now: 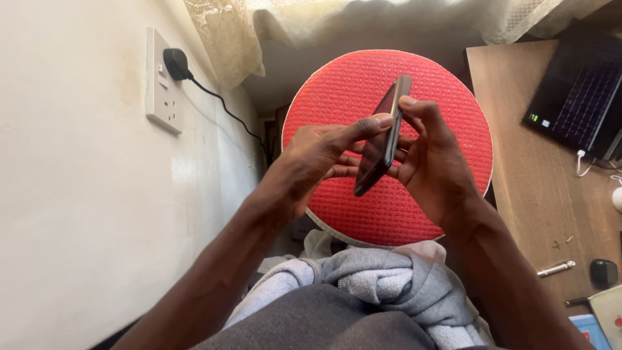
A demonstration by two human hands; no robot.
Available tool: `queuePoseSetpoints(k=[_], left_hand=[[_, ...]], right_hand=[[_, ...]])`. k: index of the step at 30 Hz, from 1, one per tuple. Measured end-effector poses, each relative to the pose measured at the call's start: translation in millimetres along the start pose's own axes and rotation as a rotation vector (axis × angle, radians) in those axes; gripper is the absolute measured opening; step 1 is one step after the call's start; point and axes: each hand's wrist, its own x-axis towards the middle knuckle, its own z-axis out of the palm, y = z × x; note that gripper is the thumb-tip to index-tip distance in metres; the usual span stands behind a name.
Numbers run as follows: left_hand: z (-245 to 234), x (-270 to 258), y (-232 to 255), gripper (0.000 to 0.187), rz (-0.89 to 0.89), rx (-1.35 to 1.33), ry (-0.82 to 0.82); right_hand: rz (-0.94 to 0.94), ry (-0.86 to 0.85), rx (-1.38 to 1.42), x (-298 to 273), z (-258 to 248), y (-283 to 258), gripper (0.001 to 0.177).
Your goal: The person disassembles a calculator using a screwdriver, removes the back cover, and replaces the battery. They then reassemble the calculator and test it by pressing buttons.
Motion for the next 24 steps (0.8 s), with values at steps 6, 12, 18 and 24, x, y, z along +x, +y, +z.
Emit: queuePoseSetpoints(k=[6, 12, 18, 24], left_hand=[[8, -22, 17, 0.069, 0.067, -0.064, -0.161], [25, -32, 28, 0.070, 0.026, -0.095, -0.213], [43, -32, 25, 0.097, -0.030, -0.122, -0.174], [51, -34, 18, 0.102, -0.018, -0.206, -0.167]], right_hand=[[0.049, 0.001, 0.012, -11, -9, -11, 0.093], [0.036, -0.036, 0.016, -19, -25, -21, 0.084], [0.022, -0.066, -0.092, -25, -43, -25, 0.076], [-0.049, -0.169, -0.163, -28, -55, -26, 0.083]])
